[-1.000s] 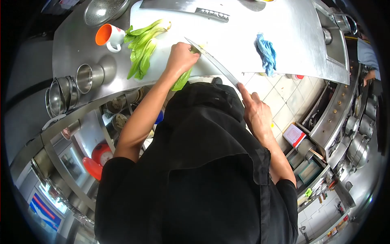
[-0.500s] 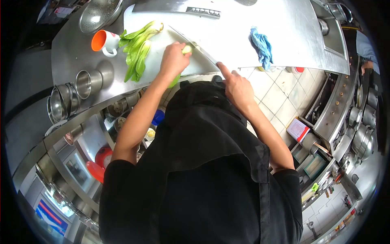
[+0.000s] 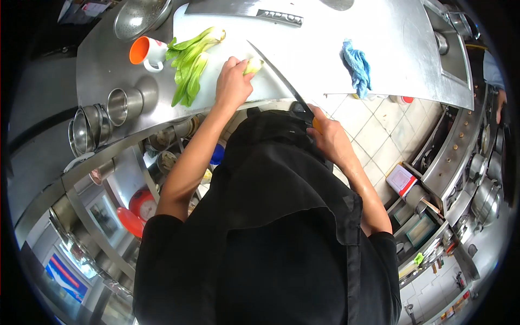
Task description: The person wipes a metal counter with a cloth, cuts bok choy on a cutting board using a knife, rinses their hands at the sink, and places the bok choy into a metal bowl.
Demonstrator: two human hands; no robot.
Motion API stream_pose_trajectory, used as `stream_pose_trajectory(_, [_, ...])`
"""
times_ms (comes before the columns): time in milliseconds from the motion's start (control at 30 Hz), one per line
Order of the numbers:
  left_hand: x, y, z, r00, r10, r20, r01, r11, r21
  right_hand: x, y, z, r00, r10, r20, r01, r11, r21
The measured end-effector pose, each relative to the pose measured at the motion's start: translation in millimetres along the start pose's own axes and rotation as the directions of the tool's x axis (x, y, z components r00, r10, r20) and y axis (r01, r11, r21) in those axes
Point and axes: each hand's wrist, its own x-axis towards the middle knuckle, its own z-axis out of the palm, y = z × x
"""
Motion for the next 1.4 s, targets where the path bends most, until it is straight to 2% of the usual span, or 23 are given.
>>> stream_pose_trajectory(67, [-1.9,-2.7,1.0,1.000,0.003,-0.022,-0.004,0.999,-0.035,6.0,12.4,10.7,0.999,-0.034,-0.001,0.034,0.999,0.015])
stream_pose_trajectory(133, [-2.7,-6.0,-1.0,1.000,-0.018,0.006,0.019,0.998,-0.060,18.0,19.6,12.5,0.988,-0.146,-0.047,0.151,0.979,0.135])
stream_pose_trajectory(200, [-0.2,-7.0,-3.2,0.999,-0.047,0.023,0.049,0.996,-0.077,23.7,26.7,9.0,0.985,-0.137,-0.102,0.148,0.983,0.108])
stream_pose_trajectory(267, [2.8,-5.9,-6.9,1.000,0.006,-0.003,-0.006,0.999,-0.044,23.4,29.6,2.4,0.972,-0.096,-0.215,0.099,0.995,0.002])
stream_pose_trajectory(300, [5.6,-2.1,-7.6,1.000,-0.002,-0.024,0.001,0.999,-0.035,19.4,29.0,-8.1,0.977,-0.050,-0.207,0.061,0.997,0.047])
stream_pose_trajectory(367, [8.9,8.7,-4.4,0.979,0.192,-0.063,-0.186,0.978,0.097,12.1,32.3,-20.9,0.981,-0.019,-0.191,0.034,0.996,0.079])
stream_pose_trajectory(433, [12.5,6.5,3.9,0.987,0.148,-0.064,-0.145,0.988,0.044,5.8,43.0,-22.5,0.979,-0.037,-0.203,0.062,0.991,0.117])
stream_pose_trajectory(500, [23.8,9.2,5.6,0.991,0.117,-0.064,-0.118,0.993,-0.007,8.7,60.7,-11.0,0.991,-0.001,-0.133,0.024,0.984,0.174])
stream_pose_trajectory(533, [30.4,13.4,-0.1,0.998,0.039,-0.053,-0.044,0.995,-0.093,11.7,70.3,-5.8,0.995,0.008,-0.095,0.012,0.978,0.209])
stream_pose_trajectory(567, [38.6,17.8,-8.5,0.999,-0.038,-0.037,0.030,0.984,-0.176,7.9,56.9,-12.2,0.991,0.130,-0.025,-0.116,0.941,0.319])
stream_pose_trajectory(667, [79.1,23.8,-51.7,0.989,-0.113,-0.092,0.096,0.979,-0.179,5.2,48.9,-24.1,0.977,0.212,0.018,-0.201,0.893,0.402])
stream_pose_trajectory(733, [122.2,1.5,-74.9,0.989,-0.070,-0.130,0.057,0.993,-0.100,6.2,53.3,-26.4,0.978,0.210,-0.022,-0.183,0.894,0.410])
stream_pose_trajectory(800, [155.6,-24.5,-91.4,0.973,0.124,-0.196,-0.097,0.985,0.144,8.7,70.6,-21.4,0.967,0.105,-0.230,-0.056,0.975,0.213])
stream_pose_trajectory(833, [169.6,-44.6,-91.6,0.988,0.096,-0.120,-0.078,0.986,0.150,6.2,65.0,-27.7,0.968,0.132,-0.212,-0.084,0.972,0.221])
stream_pose_trajectory(867, [174.1,-61.6,-86.4,0.987,0.091,-0.130,-0.070,0.985,0.155,5.7,65.2,-28.3,0.971,0.119,-0.210,-0.072,0.973,0.217])
stream_pose_trajectory(933, [173.3,-79.0,-77.9,0.997,0.078,0.007,-0.078,0.988,0.135,5.7,72.9,-26.8,0.969,0.038,-0.244,0.015,0.977,0.213])
stream_pose_trajectory(967, [165.6,-82.4,-76.3,0.961,0.267,-0.074,-0.242,0.939,0.245,9.4,82.4,-20.0,0.934,-0.106,-0.341,0.149,0.984,0.102])
stream_pose_trajectory(1000, [159.0,-85.6,-74.9,0.961,0.267,-0.068,-0.243,0.938,0.248,11.1,89.9,-17.7,0.935,-0.103,-0.341,0.148,0.983,0.108])
stream_pose_trajectory(1067, [132.7,-66.3,-80.9,0.945,0.230,-0.231,-0.215,0.973,0.085,8.3,86.5,-18.5,0.976,0.062,-0.207,-0.013,0.974,0.228])
stream_pose_trajectory(1100, [117.2,-62.9,-81.1,0.946,0.235,-0.224,-0.221,0.972,0.084,9.7,90.0,-16.5,0.980,0.072,-0.186,-0.026,0.971,0.239])
stream_pose_trajectory(1167, [93.1,-66.5,-78.9,0.974,0.223,-0.043,-0.215,0.965,0.153,8.8,85.9,-18.9,0.984,0.066,-0.166,-0.023,0.967,0.252])
stream_pose_trajectory(1267, [88.0,-79.4,-65.0,0.967,0.252,0.033,-0.253,0.944,0.213,6.7,77.0,-19.0,0.993,0.067,-0.100,-0.033,0.950,0.310])
stream_pose_trajectory(1400, [114.8,-66.5,-78.2,0.951,0.308,0.007,-0.300,0.921,0.247,14.5,71.6,-19.5,0.983,-0.062,-0.174,0.112,0.950,0.293])
